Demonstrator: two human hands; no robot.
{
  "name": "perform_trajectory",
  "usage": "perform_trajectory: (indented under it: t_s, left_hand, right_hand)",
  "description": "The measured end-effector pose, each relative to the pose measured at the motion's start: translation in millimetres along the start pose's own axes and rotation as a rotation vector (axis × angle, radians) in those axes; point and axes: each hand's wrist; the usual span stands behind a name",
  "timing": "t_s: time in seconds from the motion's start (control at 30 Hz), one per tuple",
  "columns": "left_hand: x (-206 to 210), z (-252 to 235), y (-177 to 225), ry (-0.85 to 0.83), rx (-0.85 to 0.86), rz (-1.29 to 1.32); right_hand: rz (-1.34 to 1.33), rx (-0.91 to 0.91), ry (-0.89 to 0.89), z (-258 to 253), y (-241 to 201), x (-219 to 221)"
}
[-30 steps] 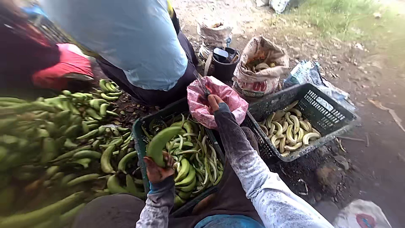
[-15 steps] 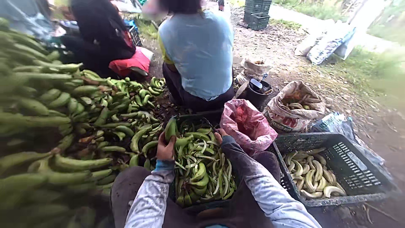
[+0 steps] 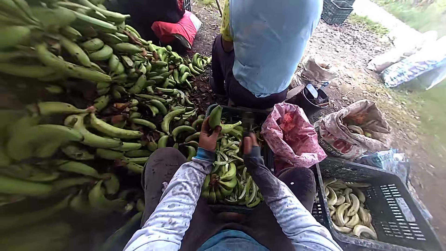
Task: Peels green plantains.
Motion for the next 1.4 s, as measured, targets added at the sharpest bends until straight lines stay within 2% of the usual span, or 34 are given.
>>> perform_trajectory:
  t_s: [0.03, 0.07, 0.1, 0.13, 0.2, 0.33, 0.43, 0.5, 0.57, 0.63, 0.7, 0.77, 0.83, 0.9, 0.97, 1.07, 1.17, 1.23, 1.3, 1.37, 1.4]
  left_hand:
    - [1.4, 3.0, 0.8, 0.005, -0.001, 0.048]
    - [2.6, 5.7, 2.2, 0.006, -0.006, 0.088]
    - [5.1, 6.0, 5.3, 0.022, -0.019, 0.127]
    - [6.3, 4.2, 9.5, 0.043, -0.034, 0.148]
    - [3.8, -0.7, 15.6, 0.056, -0.089, 0.084]
    - [3.2, -12.2, 15.2, 0.086, -0.349, -0.338]
    - [1.8, -19.0, 2.6, 0.074, -0.546, -0.551]
    - [5.9, -19.7, 3.8, 0.057, -0.66, -0.537]
    - [13.3, -13.7, 7.7, 0.017, -0.674, -0.494]
    - [19.4, -1.8, -0.7, 0.02, -0.674, -0.443]
    - [26.3, 13.7, -15.3, 0.073, -0.737, -0.408]
    - [32.7, 30.8, -21.7, 0.091, -0.777, -0.376]
    - [33.0, 44.1, -26.2, 0.068, -0.75, -0.331]
    - [30.7, 46.7, -21.6, 0.083, -0.703, -0.268]
    - [24.0, 36.1, -18.0, 0.115, -0.62, -0.227]
    - [13.6, 9.2, -2.8, 0.07, -0.394, -0.27]
    - [9.8, -2.1, 7.5, -0.009, -0.251, -0.319]
    - [19.8, 6.8, 5.0, -0.017, -0.34, -0.262]
    - [31.1, 23.6, 1.3, -0.058, -0.588, -0.234]
    - [34.9, 35.3, -1.2, -0.197, -0.824, -0.218]
    - [33.4, 37.5, 1.2, -0.296, -0.862, -0.211]
  right_hand:
    - [0.222, 0.175, -0.176, -6.0, 0.3, 3.2]
    - [0.403, 0.262, -0.346, -13.6, 9.0, 6.4]
    - [0.523, 0.256, -0.428, -21.2, 26.9, 8.9]
    - [0.547, 0.227, -0.436, -26.0, 39.2, 10.9]
    - [0.415, 0.17, -0.37, -30.0, 44.1, 7.9]
    - [0.238, 0.137, -0.232, -54.4, 66.2, 1.0]
    - [0.312, -0.008, -0.307, -56.3, 70.2, -13.8]
    - [0.316, -0.145, -0.357, -55.5, 75.6, -19.0]
    - [0.334, -0.184, -0.387, -61.0, 81.2, -19.8]
    - [0.384, -0.247, -0.273, -67.6, 85.7, -19.1]
    - [0.608, -0.155, -0.082, -60.8, 64.8, -30.8]
    - [0.75, 0.07, 0.07, -55.1, 37.0, -42.5]
    - [0.674, 0.208, 0.2, -59.4, 26.7, -48.4]
    - [0.519, 0.207, 0.184, -60.1, 19.5, -53.2]
    - [0.405, 0.101, -0.001, -54.8, 18.5, -51.0]
    - [0.366, -0.027, -0.278, -27.0, 21.4, -39.6]
    - [0.359, -0.113, -0.414, -12.3, 29.0, -34.7]
    - [0.447, -0.17, -0.294, -24.9, 45.5, -35.1]
    - [0.617, -0.119, -0.081, -36.2, 44.9, -47.1]
    - [0.616, 0.026, 0.144, -43.3, 37.7, -56.6]
    - [0.559, 0.125, 0.204, -44.7, 30.8, -58.5]
Point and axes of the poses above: each hand's wrist, its own z-axis away from the middle knuckle, its own x-axis out of the palm, y = z × x, and after that the axes turned 9 degrees about x, right-handed
